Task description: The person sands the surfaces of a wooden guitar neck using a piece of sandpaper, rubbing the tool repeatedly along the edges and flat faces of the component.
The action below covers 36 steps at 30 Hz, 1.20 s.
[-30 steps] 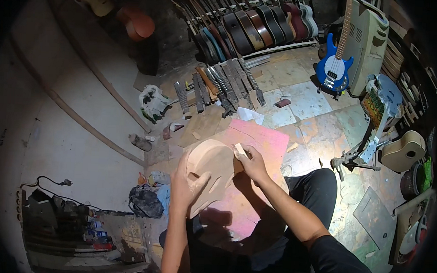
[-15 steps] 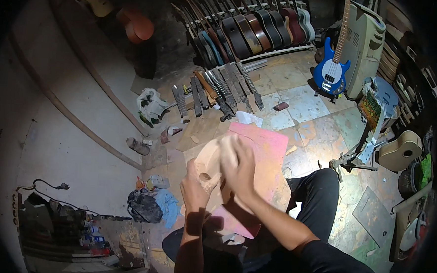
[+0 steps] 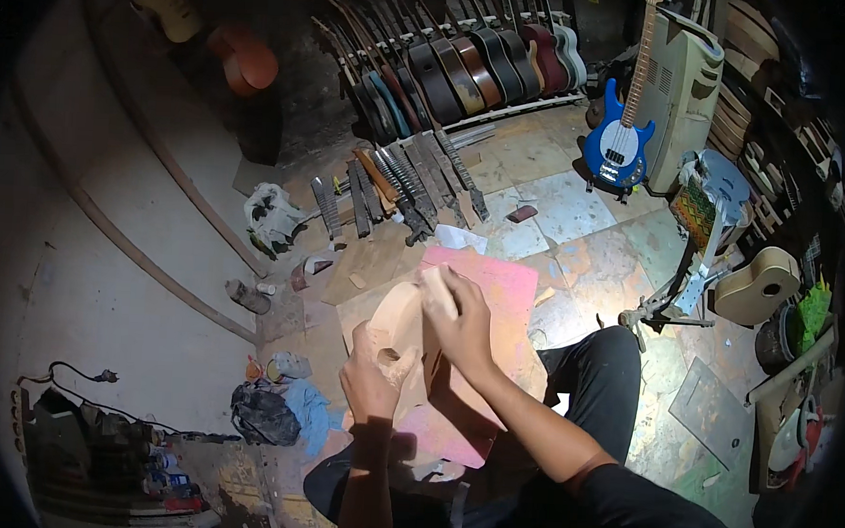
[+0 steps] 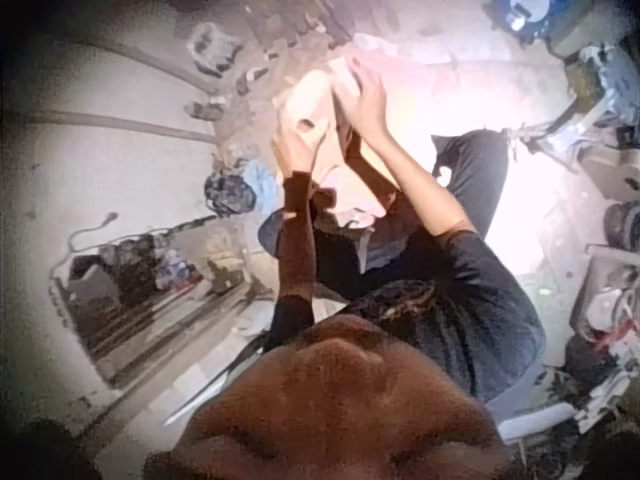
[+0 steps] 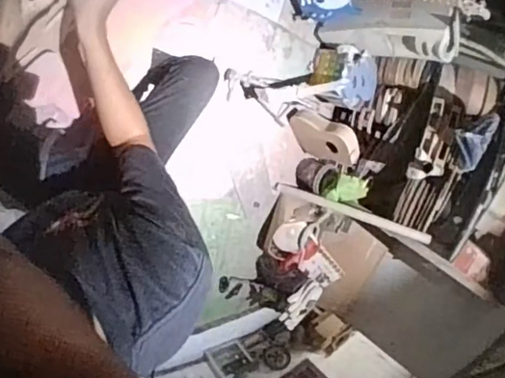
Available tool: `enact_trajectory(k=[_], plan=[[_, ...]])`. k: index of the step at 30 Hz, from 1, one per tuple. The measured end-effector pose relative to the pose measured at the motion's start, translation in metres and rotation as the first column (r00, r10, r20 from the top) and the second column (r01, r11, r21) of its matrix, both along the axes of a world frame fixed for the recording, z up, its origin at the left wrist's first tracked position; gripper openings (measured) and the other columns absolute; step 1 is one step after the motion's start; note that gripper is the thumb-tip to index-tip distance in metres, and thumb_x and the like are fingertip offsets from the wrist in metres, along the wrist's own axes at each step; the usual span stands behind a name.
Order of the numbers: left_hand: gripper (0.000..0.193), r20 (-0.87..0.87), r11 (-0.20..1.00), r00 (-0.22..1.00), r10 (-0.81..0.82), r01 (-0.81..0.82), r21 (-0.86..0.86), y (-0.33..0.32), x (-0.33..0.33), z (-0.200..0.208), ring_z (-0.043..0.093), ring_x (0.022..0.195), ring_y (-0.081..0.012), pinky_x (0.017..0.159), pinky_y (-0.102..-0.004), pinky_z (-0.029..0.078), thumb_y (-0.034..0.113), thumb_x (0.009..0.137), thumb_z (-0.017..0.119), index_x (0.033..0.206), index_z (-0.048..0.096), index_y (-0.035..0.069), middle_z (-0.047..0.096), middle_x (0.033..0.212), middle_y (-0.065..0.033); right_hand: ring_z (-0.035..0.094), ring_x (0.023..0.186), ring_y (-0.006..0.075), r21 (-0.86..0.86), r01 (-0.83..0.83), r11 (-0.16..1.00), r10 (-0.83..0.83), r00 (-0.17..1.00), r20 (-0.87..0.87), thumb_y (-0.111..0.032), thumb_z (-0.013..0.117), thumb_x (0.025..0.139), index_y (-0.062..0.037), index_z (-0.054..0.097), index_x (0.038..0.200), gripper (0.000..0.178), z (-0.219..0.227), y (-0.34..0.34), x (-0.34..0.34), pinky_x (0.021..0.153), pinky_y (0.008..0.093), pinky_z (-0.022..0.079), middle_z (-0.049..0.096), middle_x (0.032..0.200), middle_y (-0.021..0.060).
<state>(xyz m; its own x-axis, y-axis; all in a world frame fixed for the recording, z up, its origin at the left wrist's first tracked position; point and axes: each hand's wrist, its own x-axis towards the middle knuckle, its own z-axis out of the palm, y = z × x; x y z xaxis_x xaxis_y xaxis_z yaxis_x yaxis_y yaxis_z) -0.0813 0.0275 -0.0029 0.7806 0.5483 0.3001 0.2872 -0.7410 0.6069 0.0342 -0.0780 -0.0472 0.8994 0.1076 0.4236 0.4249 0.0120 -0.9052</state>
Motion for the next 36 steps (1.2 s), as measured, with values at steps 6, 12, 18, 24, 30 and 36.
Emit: enact_trajectory(k=[6,12,18,24,30,36], plan=[[0.074,0.034,1.0,0.999,0.009,-0.01,0.029,0.002,-0.003,-0.013,0.072,0.096,-0.0516,0.08,-0.0547,0.056,0.026,0.078,0.095,0.137,0.056,0.006,0.075,0.099,-0.0273,0.062,0.125,0.0442,-0.21,-0.044,0.977,0.097,0.964,0.248,-0.017,0.082,0.089,0.0017,0.066,0.141,0.057,0.014,-0.025,-0.054,0.108,0.0487,0.049,0.064,0.135,0.028],[0.066,0.038,0.996,0.999,0.018,-0.021,0.082,-0.001,-0.002,-0.009,0.072,0.098,-0.0516,0.081,-0.0551,0.056,0.01,0.08,0.086,0.138,0.056,0.007,0.075,0.1,-0.027,0.06,0.129,0.0472,-0.091,-0.017,0.996,0.025,0.996,0.086,-0.016,0.079,0.09,0.0007,0.067,0.139,0.053,0.009,-0.007,-0.048,0.11,0.0489,0.048,0.064,0.134,0.0285],[0.072,0.007,1.0,1.0,0.007,-0.007,0.022,-0.007,0.003,-0.003,0.072,0.096,-0.0505,0.079,-0.054,0.057,0.015,0.077,0.091,0.139,0.055,0.008,0.076,0.1,-0.0263,0.06,0.124,0.0459,-0.087,-0.006,0.996,0.0,0.998,-0.061,-0.017,0.081,0.088,0.0013,0.067,0.138,0.055,-0.005,-0.009,-0.02,0.107,0.05,0.049,0.063,0.131,0.0266],[0.071,0.066,0.999,0.998,0.011,-0.008,-0.033,0.004,-0.002,-0.007,0.072,0.093,-0.0515,0.078,-0.0546,0.056,0.018,0.077,0.092,0.138,0.056,0.008,0.075,0.096,-0.0262,0.06,0.126,0.0437,-0.117,-0.155,0.981,0.18,0.952,0.249,-0.019,0.084,0.085,-0.0032,0.071,0.133,0.052,-0.004,-0.015,-0.049,0.11,0.0505,0.047,0.063,0.13,0.0233],[0.065,0.068,0.993,0.998,0.008,-0.016,0.118,0.009,-0.001,-0.019,0.072,0.093,-0.0511,0.078,-0.0557,0.056,0.015,0.083,0.088,0.139,0.056,0.008,0.076,0.096,-0.0256,0.06,0.122,0.0442,-0.049,-0.022,0.999,0.03,0.987,0.161,-0.016,0.083,0.085,-0.0034,0.07,0.134,0.052,0.006,0.0,-0.061,0.105,0.0487,0.05,0.061,0.129,0.0235],[0.063,0.032,1.0,0.999,0.009,-0.009,0.005,-0.008,0.005,0.002,0.072,0.094,-0.0509,0.078,-0.0546,0.057,0.011,0.084,0.084,0.139,0.055,0.007,0.076,0.1,-0.026,0.06,0.118,0.0445,-0.057,0.015,0.998,-0.014,1.0,0.023,-0.01,0.079,0.087,0.0011,0.064,0.135,0.052,-0.008,-0.003,-0.023,0.103,0.05,0.049,0.06,0.126,0.0259]])
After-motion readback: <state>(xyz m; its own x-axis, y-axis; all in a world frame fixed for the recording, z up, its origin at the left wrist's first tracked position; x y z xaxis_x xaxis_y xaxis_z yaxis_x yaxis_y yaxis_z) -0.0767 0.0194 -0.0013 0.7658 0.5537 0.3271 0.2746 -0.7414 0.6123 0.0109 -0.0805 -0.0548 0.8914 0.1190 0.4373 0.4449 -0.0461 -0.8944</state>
